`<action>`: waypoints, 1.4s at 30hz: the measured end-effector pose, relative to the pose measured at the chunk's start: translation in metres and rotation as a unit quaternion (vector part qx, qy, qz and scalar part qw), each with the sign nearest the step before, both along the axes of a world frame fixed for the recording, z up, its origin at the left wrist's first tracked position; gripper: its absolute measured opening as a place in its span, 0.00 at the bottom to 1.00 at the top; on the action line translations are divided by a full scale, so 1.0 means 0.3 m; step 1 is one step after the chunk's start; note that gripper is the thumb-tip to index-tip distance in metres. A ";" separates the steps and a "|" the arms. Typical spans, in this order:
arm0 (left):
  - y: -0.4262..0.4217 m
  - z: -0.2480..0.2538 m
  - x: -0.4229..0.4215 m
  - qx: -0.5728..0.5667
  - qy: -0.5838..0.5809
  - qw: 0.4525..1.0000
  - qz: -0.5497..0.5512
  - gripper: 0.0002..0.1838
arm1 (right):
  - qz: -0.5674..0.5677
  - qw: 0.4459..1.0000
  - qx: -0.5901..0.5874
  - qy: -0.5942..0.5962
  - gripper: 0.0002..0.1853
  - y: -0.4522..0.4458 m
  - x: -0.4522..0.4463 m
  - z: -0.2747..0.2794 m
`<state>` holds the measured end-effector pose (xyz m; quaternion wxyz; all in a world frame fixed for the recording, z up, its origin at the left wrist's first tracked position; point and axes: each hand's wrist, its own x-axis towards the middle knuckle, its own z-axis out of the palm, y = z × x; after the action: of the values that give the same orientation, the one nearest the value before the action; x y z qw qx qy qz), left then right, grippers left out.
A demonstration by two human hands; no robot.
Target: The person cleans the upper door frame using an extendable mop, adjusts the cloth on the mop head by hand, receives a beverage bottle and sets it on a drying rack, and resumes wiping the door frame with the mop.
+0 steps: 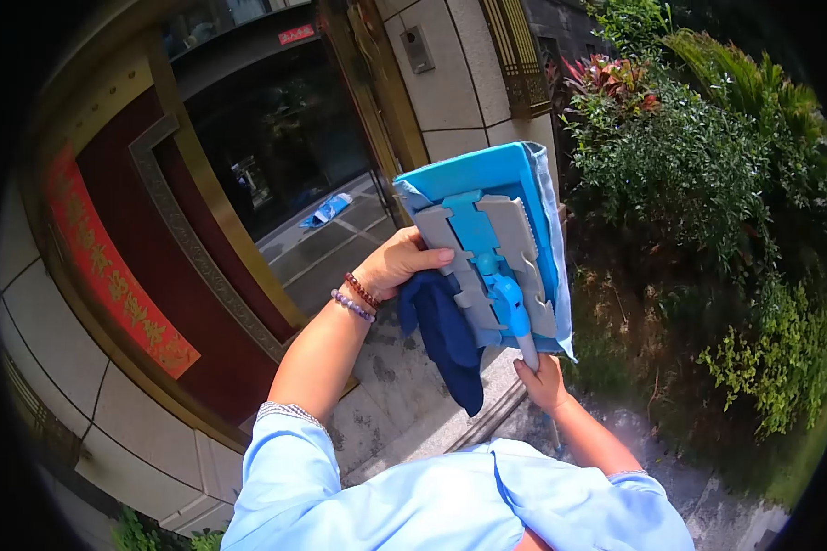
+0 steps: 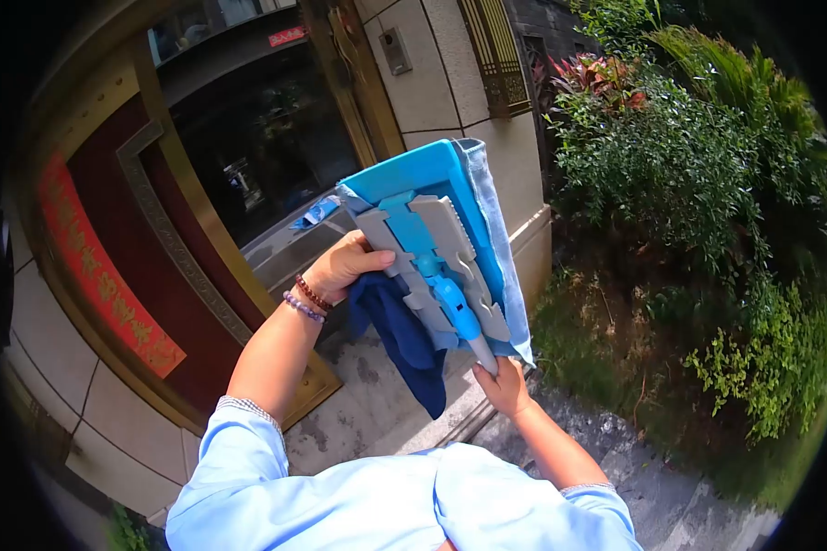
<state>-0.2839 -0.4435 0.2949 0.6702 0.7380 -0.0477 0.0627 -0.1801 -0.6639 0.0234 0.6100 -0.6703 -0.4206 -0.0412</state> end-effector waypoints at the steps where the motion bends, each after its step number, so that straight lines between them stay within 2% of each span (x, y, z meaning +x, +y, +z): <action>1: -0.018 0.006 0.008 0.031 -0.007 0.999 -0.016 0.22 | -0.012 1.000 0.007 0.005 0.12 -0.013 0.007 -0.009; 2: -0.040 0.007 0.019 0.061 -0.013 0.998 -0.033 0.20 | -0.026 0.999 0.013 0.012 0.11 -0.030 0.008 -0.010; 5: -0.107 -0.022 0.048 0.080 -0.043 0.992 -0.083 0.18 | 0.007 0.988 -0.040 0.149 0.14 -0.087 0.019 -0.049; 8: -0.145 -0.067 0.065 0.090 -0.070 0.983 -0.144 0.19 | 0.071 0.959 0.059 0.268 0.27 -0.152 -0.007 -0.095; 9: -0.155 -0.087 0.066 0.076 -0.077 0.982 -0.152 0.19 | 0.127 0.951 0.039 0.280 0.37 -0.188 0.009 -0.094; 12: -0.153 -0.114 0.075 0.070 -0.094 0.980 -0.159 0.19 | 0.104 0.942 0.067 0.311 0.42 -0.271 -0.005 -0.101; 13: -0.155 -0.111 0.070 0.072 -0.097 0.981 -0.150 0.19 | 0.026 0.943 0.091 0.318 0.45 -0.290 -0.027 -0.069; 14: -0.152 -0.110 0.067 0.075 -0.100 0.982 -0.141 0.19 | -0.063 0.961 0.144 0.229 0.45 -0.293 -0.025 -0.053; 16: -0.145 -0.121 0.072 0.070 -0.101 0.983 -0.136 0.19 | -0.202 0.970 0.108 0.079 0.45 -0.316 -0.046 0.078; 19: -0.160 -0.120 0.077 0.074 -0.107 0.982 -0.139 0.19 | -0.157 0.975 0.124 -0.097 0.42 -0.295 -0.039 0.203; 22: -0.171 -0.107 0.076 0.071 -0.092 0.983 -0.141 0.20 | -0.129 0.957 0.135 -0.222 0.38 -0.275 -0.009 0.267; 23: -0.167 -0.110 0.077 0.076 -0.094 0.983 -0.135 0.19 | -0.145 0.953 0.129 -0.230 0.31 -0.285 -0.039 0.336; 26: -0.150 -0.117 0.085 0.086 -0.099 0.983 -0.128 0.18 | -0.152 0.952 0.101 -0.247 0.27 -0.320 0.009 0.287; 27: -0.147 -0.123 0.087 0.082 -0.095 0.983 -0.132 0.18 | -0.135 0.959 0.129 -0.212 0.25 -0.318 0.018 0.271; 31: -0.172 -0.141 0.099 0.076 -0.100 0.987 -0.103 0.18 | -0.275 0.896 0.134 -0.322 0.31 -0.285 0.019 0.331; 34: -0.169 -0.147 0.111 0.072 -0.103 0.989 -0.082 0.17 | -0.280 0.905 0.133 -0.292 0.34 -0.269 0.041 0.351; 35: -0.165 -0.145 0.116 0.074 -0.105 0.989 -0.077 0.17 | -0.307 0.891 0.092 -0.321 0.34 -0.272 0.045 0.368; 38: -0.159 -0.137 0.111 0.067 -0.098 0.991 -0.059 0.18 | -0.344 0.850 0.090 -0.388 0.32 -0.272 0.056 0.422; 39: -0.156 -0.133 0.111 0.070 -0.098 0.991 -0.053 0.18 | -0.329 0.868 0.100 -0.357 0.22 -0.278 0.069 0.412; 41: -0.149 -0.130 0.109 0.075 -0.098 0.991 -0.041 0.17 | -0.238 0.938 0.178 -0.181 0.17 -0.272 0.085 0.391; 42: -0.143 -0.136 0.110 0.078 -0.098 0.991 -0.039 0.17 | -0.187 0.955 0.213 -0.089 0.15 -0.271 0.090 0.378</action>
<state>-0.2508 -0.4864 0.2542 0.6048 0.7757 -0.1468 0.1047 -0.1531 -0.7451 0.1367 0.6803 -0.5851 -0.3213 -0.3026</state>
